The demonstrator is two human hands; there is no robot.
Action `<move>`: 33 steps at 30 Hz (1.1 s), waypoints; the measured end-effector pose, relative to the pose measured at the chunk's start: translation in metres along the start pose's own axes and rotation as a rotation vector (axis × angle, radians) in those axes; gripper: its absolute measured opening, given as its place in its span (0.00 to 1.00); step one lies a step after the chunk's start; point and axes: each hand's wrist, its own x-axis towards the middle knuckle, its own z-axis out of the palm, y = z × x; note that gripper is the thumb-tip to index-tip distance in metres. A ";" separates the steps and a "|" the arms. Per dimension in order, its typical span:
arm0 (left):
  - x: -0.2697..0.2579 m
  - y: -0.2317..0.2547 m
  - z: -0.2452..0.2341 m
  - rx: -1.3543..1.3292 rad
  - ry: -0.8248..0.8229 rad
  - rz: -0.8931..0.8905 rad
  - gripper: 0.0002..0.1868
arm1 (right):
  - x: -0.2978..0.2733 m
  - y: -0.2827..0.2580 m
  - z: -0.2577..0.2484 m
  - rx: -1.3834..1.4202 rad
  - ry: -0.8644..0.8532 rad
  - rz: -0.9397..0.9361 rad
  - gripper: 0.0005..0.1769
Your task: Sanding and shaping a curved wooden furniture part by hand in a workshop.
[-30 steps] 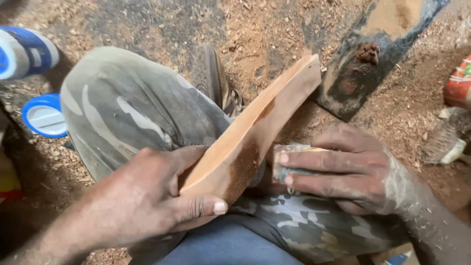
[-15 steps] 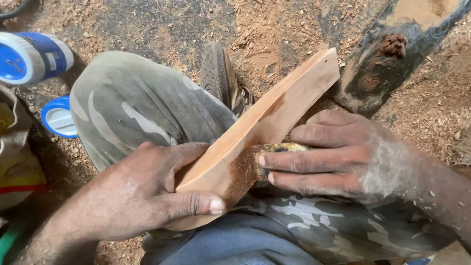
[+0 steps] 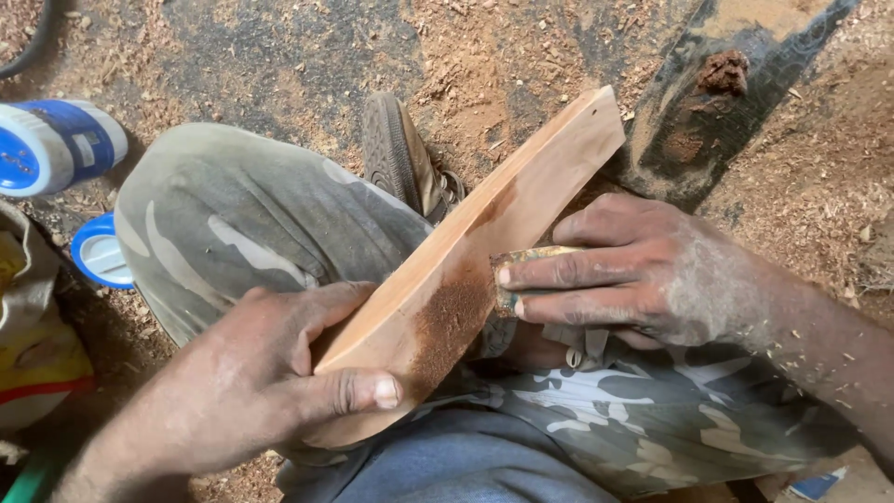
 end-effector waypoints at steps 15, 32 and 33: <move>0.073 0.025 0.106 -0.186 0.217 0.288 0.44 | -0.037 -0.115 0.029 0.222 0.529 1.160 0.14; 0.093 0.003 0.120 -0.206 0.176 0.255 0.50 | 0.035 -0.142 0.038 0.000 0.320 1.194 0.20; 0.093 0.001 0.121 -0.208 0.175 0.268 0.51 | 0.036 -0.145 0.039 0.031 0.340 1.207 0.20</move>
